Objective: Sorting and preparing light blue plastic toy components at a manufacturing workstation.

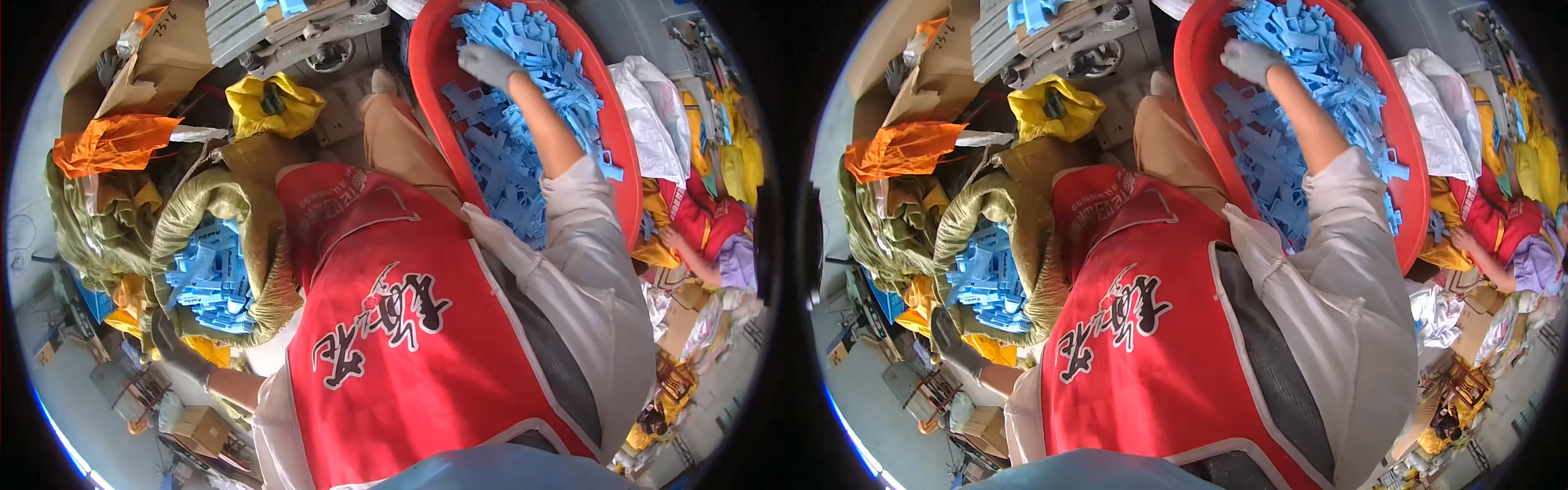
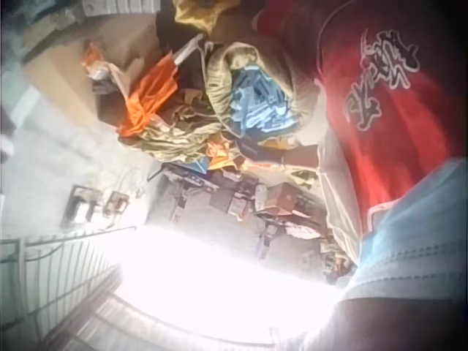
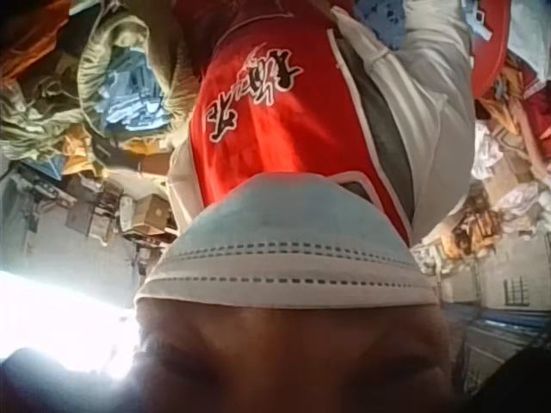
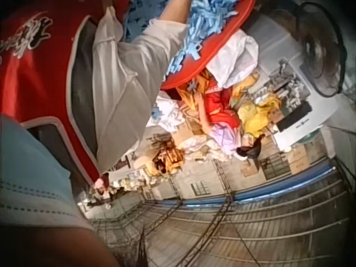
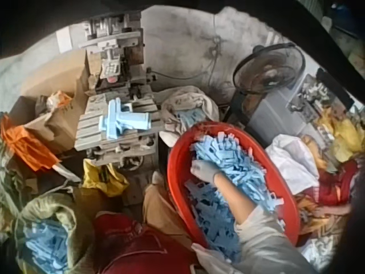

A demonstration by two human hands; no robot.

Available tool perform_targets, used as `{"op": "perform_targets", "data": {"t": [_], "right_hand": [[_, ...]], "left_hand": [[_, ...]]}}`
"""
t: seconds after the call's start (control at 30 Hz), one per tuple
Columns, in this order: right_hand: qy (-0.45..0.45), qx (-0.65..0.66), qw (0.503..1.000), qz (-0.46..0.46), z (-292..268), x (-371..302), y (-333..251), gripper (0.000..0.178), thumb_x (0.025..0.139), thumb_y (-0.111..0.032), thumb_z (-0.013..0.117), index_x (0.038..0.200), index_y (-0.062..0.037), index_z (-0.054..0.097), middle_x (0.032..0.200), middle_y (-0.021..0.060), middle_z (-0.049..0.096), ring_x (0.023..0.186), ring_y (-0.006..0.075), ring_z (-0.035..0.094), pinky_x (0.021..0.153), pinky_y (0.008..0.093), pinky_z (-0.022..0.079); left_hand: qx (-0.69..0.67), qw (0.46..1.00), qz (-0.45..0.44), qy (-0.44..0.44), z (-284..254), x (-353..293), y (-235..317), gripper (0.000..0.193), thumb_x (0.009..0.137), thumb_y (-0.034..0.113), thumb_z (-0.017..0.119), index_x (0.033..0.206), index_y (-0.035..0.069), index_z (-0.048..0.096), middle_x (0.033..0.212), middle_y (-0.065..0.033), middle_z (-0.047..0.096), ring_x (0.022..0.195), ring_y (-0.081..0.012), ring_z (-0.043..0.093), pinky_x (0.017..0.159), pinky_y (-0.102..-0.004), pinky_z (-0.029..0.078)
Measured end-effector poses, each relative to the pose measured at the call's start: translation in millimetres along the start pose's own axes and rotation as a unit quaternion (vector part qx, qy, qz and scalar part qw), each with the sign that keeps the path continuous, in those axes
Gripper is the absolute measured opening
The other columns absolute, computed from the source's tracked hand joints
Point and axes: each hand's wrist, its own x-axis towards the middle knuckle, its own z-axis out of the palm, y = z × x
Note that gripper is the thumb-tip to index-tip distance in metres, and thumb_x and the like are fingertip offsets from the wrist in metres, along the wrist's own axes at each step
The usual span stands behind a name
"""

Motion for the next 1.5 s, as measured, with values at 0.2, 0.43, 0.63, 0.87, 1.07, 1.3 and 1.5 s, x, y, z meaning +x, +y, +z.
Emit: {"op": "perform_targets", "data": {"t": [0.2, 0.43, 0.63, 0.87, 1.07, 1.3, 1.5], "right_hand": [[-0.158, -0.369, 0.901, 0.165, 208, 21, 190, 0.045, 0.091, -0.029, 0.044, 0.132, -0.0109, 0.048, 0.133, 0.0207, 0.048, 0.123, 0.0327, 0.048, 0.096, 0.0558, 0.041], [-0.062, -0.181, 0.947, 0.257, 176, 14, 106, 0.044, 0.086, -0.039, 0.051, 0.126, -0.0193, 0.052, 0.117, 0.0133, 0.060, 0.103, 0.0352, 0.060, 0.084, 0.0465, 0.050], [0.061, 0.016, 0.994, 0.085, 66, -51, 22, 0.056, 0.071, -0.015, 0.067, 0.123, -0.0150, 0.046, 0.116, 0.0207, 0.054, 0.108, 0.0396, 0.053, 0.091, 0.0450, 0.043], [-0.039, -0.048, 0.986, 0.152, 42, -132, 67, 0.047, 0.068, -0.016, 0.068, 0.110, -0.0062, 0.052, 0.112, 0.0198, 0.056, 0.104, 0.0383, 0.055, 0.088, 0.0424, 0.045], [-0.043, -0.052, 0.986, 0.149, 36, -155, 61, 0.043, 0.071, -0.015, 0.069, 0.111, -0.0052, 0.057, 0.111, 0.0189, 0.056, 0.103, 0.0370, 0.056, 0.089, 0.0416, 0.046], [0.153, 0.438, 0.870, 0.165, 27, -150, 29, 0.037, 0.084, -0.005, 0.060, 0.118, 0.0060, 0.051, 0.088, 0.0078, 0.057, 0.070, 0.0083, 0.051, 0.061, 0.0224, 0.043], [0.176, 0.601, 0.767, 0.141, 20, -151, -9, 0.037, 0.089, -0.010, 0.058, 0.122, 0.0036, 0.049, 0.100, 0.0089, 0.055, 0.075, 0.0120, 0.054, 0.068, 0.0258, 0.047]], "left_hand": [[0.009, 0.995, -0.068, -0.069, 49, 39, 28, 0.033, 0.097, 0.017, 0.047, 0.123, -0.002, 0.055, 0.118, -0.0144, 0.060, 0.107, -0.0237, 0.058, 0.094, -0.0303, 0.047], [0.033, 0.998, -0.052, -0.031, 61, 11, 91, 0.022, 0.091, 0.014, 0.059, 0.108, 0.002, 0.065, 0.084, 0.0029, 0.064, 0.073, -0.0016, 0.054, 0.062, -0.0161, 0.041], [0.052, 0.995, 0.019, -0.086, 82, 24, 74, 0.023, 0.092, 0.011, 0.055, 0.111, 0.002, 0.065, 0.096, -0.0021, 0.067, 0.087, -0.0058, 0.059, 0.075, -0.0204, 0.046], [-0.056, 0.973, 0.115, -0.190, 174, 57, 100, 0.021, 0.088, 0.008, 0.060, 0.107, 0.000, 0.065, 0.096, -0.0055, 0.068, 0.087, -0.0071, 0.059, 0.079, -0.0229, 0.047], [-0.079, 0.943, 0.200, -0.252, 237, 73, 152, 0.021, 0.087, 0.009, 0.061, 0.107, 0.001, 0.066, 0.091, -0.0059, 0.069, 0.080, -0.0078, 0.062, 0.074, -0.0240, 0.050], [-0.056, 0.917, 0.252, -0.304, 288, 91, 195, 0.032, 0.084, 0.018, 0.066, 0.112, 0.004, 0.063, 0.099, -0.0087, 0.068, 0.089, -0.0140, 0.064, 0.080, -0.0273, 0.049], [0.053, 0.881, 0.369, -0.292, 319, 104, 223, 0.043, 0.080, 0.028, 0.069, 0.116, 0.006, 0.060, 0.106, -0.0142, 0.066, 0.097, -0.0282, 0.064, 0.084, -0.0355, 0.049]]}}
